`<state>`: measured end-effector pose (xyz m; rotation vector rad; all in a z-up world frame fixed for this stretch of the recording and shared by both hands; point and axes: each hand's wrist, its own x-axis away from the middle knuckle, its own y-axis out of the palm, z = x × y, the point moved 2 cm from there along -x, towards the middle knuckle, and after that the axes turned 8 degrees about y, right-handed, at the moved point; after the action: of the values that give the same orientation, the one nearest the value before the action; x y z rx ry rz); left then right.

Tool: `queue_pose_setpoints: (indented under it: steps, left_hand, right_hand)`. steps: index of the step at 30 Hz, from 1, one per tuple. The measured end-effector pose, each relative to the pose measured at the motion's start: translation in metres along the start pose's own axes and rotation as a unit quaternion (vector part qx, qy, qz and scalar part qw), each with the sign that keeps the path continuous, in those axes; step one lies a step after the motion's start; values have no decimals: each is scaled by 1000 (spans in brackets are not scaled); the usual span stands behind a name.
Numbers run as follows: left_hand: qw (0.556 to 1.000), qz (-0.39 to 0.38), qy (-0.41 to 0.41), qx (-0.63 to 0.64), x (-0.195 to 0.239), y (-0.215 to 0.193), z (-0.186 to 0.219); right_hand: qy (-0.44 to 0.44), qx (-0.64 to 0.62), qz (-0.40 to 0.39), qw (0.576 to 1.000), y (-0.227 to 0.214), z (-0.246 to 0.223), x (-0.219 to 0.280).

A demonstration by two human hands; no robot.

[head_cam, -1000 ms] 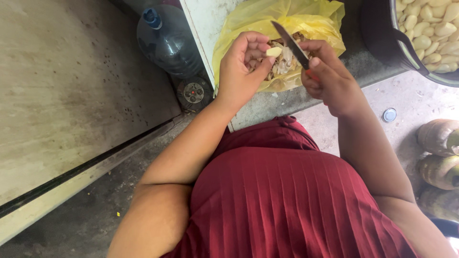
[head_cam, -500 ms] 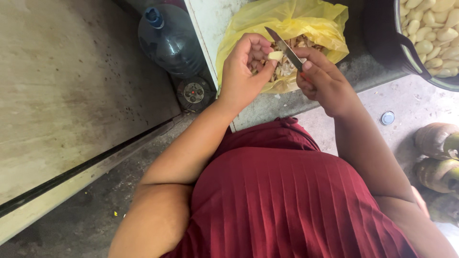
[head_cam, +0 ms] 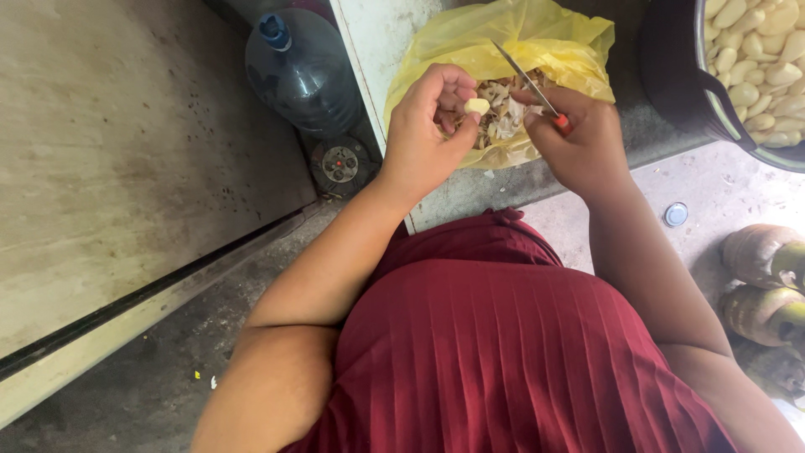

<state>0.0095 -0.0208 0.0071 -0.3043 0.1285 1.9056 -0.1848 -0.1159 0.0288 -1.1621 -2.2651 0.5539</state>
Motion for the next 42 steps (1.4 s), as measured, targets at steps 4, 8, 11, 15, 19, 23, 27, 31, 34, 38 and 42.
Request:
queue_pose_setpoints:
  steps: [4,8,11,15,19,23,27,31,34,38,42]
  left_hand:
    - [1000,-5,0,-11,0,0,3]
    - [999,-6,-11,32,-1,1,3]
    - [998,-16,-20,64,-1,3,1]
    - [997,-41,-15,66,0,6,4]
    - [999,-37,9,18,0,5,17]
    - [995,-25,80,-58,-3,1,40]
    - [991,-21,46,-122,-4,7,58]
    - [984,-32,87,-155,-10,23,79]
    - [976,-19,107,-191,-20,47,93]
    - [973,-21,113,-202,-39,98,108]
    - [965,-44,149,-213,-56,144,116]
  right_hand:
    - [2,39,56,998,2,-6,-6]
    - [-18,-27,27,999,1,-10,-6]
    - [-30,-124,-22,992,6,-12,-5]
    - [-19,-170,-42,984,12,-14,-7]
    - [-124,-138,-49,981,7,-24,-4]
    - [-55,-95,-37,993,-6,-33,-1]
    - [-53,-45,-25,997,-36,-40,5]
    - [-174,-44,-28,983,-77,-47,8]
    - [-190,-7,-33,981,-112,-43,7]
    - [-164,30,-27,986,-175,-28,3]
    - [-188,31,14,982,-235,1,-7]
